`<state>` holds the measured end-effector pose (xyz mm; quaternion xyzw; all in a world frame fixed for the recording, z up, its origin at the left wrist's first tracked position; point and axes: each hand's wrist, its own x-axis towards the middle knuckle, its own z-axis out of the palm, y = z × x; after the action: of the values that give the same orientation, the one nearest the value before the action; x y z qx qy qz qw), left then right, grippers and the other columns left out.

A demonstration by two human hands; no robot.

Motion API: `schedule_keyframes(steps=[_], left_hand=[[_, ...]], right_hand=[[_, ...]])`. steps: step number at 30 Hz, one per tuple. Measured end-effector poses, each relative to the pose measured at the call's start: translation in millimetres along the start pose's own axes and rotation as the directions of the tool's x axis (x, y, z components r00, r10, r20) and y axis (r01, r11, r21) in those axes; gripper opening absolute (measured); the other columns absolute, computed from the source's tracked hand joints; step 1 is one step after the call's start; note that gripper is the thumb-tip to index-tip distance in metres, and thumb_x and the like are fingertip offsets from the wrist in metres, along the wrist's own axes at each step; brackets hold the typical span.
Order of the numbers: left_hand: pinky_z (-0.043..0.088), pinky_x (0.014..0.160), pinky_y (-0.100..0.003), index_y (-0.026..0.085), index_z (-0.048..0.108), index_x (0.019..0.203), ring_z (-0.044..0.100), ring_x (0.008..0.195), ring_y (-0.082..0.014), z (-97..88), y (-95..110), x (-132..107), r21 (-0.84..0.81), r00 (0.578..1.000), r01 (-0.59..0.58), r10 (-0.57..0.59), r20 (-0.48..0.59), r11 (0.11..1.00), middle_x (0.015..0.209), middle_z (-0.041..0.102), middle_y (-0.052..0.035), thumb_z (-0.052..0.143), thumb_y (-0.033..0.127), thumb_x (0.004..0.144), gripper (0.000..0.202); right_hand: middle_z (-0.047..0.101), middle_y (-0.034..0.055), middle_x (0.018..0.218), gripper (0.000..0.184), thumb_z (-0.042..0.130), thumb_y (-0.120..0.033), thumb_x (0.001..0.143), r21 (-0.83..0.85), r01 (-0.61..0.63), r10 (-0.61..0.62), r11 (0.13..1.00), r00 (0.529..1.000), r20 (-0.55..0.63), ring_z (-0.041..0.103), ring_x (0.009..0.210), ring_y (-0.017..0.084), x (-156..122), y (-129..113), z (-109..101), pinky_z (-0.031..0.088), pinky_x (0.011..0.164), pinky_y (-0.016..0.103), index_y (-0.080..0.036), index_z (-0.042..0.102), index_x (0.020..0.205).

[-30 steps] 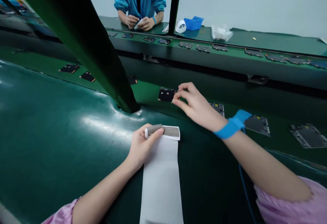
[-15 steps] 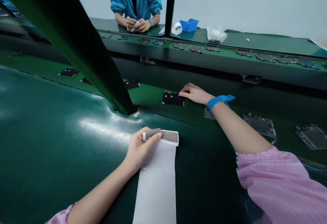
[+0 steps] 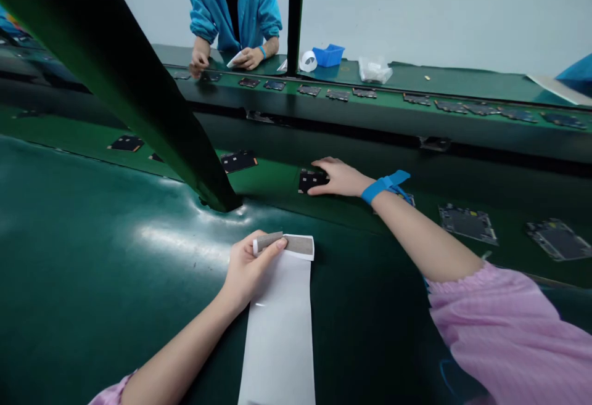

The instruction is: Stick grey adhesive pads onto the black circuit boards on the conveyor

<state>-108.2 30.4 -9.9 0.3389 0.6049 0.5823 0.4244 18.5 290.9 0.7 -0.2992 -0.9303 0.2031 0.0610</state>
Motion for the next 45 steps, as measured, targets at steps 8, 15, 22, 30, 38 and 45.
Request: schedule_keyframes(steps=[8,15,22,30,38,45], left_hand=[[0.030,0.051,-0.023,0.017,0.055,0.059,0.039,0.053,-0.0094,-0.2,0.8,-0.4,0.007,1.000,0.001,-0.001,0.003,1.000,0.056,0.043,0.0052,0.068,0.038,0.075,0.030],[0.031,0.051,-0.023,0.017,0.058,0.061,0.040,0.054,-0.0100,-0.9,0.8,0.0,0.024,1.000,-0.014,0.015,-0.010,1.000,0.055,0.045,0.0049,0.069,0.038,0.074,0.027],[0.031,0.052,-0.024,0.017,0.058,0.062,0.041,0.055,-0.0109,-1.2,-1.5,-0.3,0.027,1.000,-0.014,0.015,-0.013,1.000,0.057,0.046,0.0039,0.068,0.039,0.075,0.028],[0.030,0.050,-0.024,0.017,0.055,0.058,0.040,0.052,-0.0101,-0.3,3.5,-1.6,-0.006,1.000,-0.005,0.005,-0.014,1.000,0.054,0.044,0.0048,0.069,0.041,0.073,0.032],[0.032,0.052,-0.023,0.016,0.062,0.064,0.044,0.054,-0.0110,-1.0,2.8,-0.9,0.020,1.000,-0.016,0.015,0.026,1.000,0.057,0.050,0.0036,0.070,0.039,0.074,0.026],[0.034,0.052,-0.023,0.016,0.061,0.061,0.042,0.053,-0.0100,-1.0,2.8,-0.8,0.021,0.997,-0.059,0.057,0.057,0.998,0.056,0.050,0.0033,0.070,0.038,0.074,0.027]], right_hand=[[0.064,0.0117,0.111,0.044,0.044,-0.054,0.088,-0.082,-0.014,0.002,0.997,0.989,-0.150,0.064,0.089,0.028,-33.9,20.1,-13.7,0.052,0.080,0.045,-0.023,0.069,0.107],[0.048,0.0166,0.137,0.085,0.066,-0.060,0.069,-0.099,0.095,-0.094,0.991,0.995,0.014,0.046,0.124,0.038,-28.7,-0.8,-4.5,0.042,0.098,0.051,-0.017,0.044,0.139],[0.060,0.0133,0.120,0.088,0.073,-0.049,0.063,-0.026,0.141,-0.137,0.990,0.984,0.115,0.057,0.109,0.033,-11.6,-24.8,-16.9,0.048,0.090,0.048,-0.021,0.040,0.139],[0.051,0.0121,0.134,0.089,0.072,-0.062,0.061,0.335,-0.041,0.109,0.941,0.976,-0.188,0.045,0.127,0.035,-84.7,-3.9,-49.2,0.037,0.108,0.054,-0.029,0.038,0.136],[0.063,0.0076,0.108,0.026,0.056,-0.050,0.084,0.292,0.065,0.010,0.954,0.969,-0.248,0.059,0.106,0.028,-104.0,-67.0,-4.3,0.047,0.095,0.049,-0.027,0.067,0.087],[0.057,0.0064,0.105,0.017,0.062,-0.039,0.081,0.422,0.157,-0.114,0.893,0.986,-0.126,0.059,0.099,0.024,-89.5,-120.5,8.6,0.050,0.086,0.039,-0.025,0.068,0.074]])
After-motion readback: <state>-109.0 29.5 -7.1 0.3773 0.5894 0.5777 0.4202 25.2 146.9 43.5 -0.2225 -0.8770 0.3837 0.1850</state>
